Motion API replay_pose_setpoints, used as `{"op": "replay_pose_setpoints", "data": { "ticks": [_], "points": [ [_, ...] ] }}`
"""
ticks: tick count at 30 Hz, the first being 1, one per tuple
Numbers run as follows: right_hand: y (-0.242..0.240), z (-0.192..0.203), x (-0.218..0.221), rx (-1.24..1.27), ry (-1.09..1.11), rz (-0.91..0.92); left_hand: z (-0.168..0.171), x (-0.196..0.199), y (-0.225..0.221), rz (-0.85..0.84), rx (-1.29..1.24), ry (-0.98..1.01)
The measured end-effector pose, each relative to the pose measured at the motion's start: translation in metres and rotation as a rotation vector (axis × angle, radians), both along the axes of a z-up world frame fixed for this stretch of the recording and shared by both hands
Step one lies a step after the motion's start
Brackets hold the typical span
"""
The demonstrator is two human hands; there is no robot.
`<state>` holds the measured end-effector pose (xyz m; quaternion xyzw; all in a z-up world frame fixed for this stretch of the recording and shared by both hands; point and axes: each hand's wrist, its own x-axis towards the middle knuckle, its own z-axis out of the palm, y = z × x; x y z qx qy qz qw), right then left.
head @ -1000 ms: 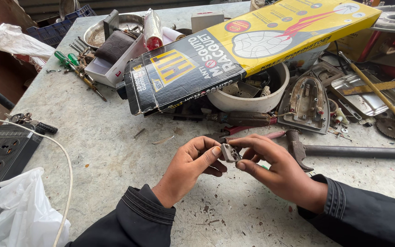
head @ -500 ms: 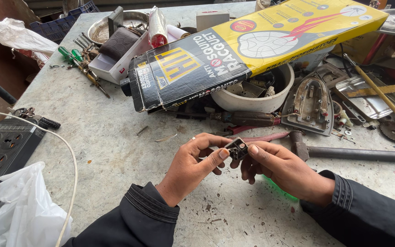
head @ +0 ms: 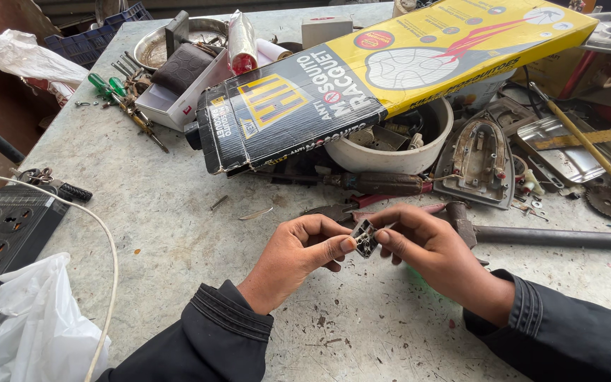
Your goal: The person disassembles a small plastic electrical component by hand and using a screwdriver, then uses a hammer to force a metal part back into place before reassembling the unit.
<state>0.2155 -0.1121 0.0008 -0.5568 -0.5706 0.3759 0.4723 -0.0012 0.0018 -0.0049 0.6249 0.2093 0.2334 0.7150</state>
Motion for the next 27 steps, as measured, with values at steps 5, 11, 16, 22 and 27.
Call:
{"op": "replay_pose_setpoints", "data": {
  "ticks": [5, 11, 16, 22, 27],
  "points": [
    [-0.009, 0.018, -0.008, 0.31, -0.374, 0.0, -0.008, 0.002, 0.001, 0.021, 0.071, 0.036],
    [-0.008, 0.009, -0.011, 0.289, -0.393, 0.053, -0.01, -0.001, -0.005, 0.036, 0.45, 0.074],
    [-0.007, 0.0, -0.005, 0.272, -0.197, 0.017, 0.008, 0.001, -0.011, 0.059, 0.475, 0.0],
    [-0.009, -0.005, -0.004, 0.211, -0.226, -0.055, 0.021, 0.0, -0.026, -0.019, 0.641, 0.015],
    [-0.01, -0.003, -0.003, 0.317, -0.239, -0.089, 0.008, 0.002, -0.024, 0.073, 0.605, 0.032]
  ]
}}
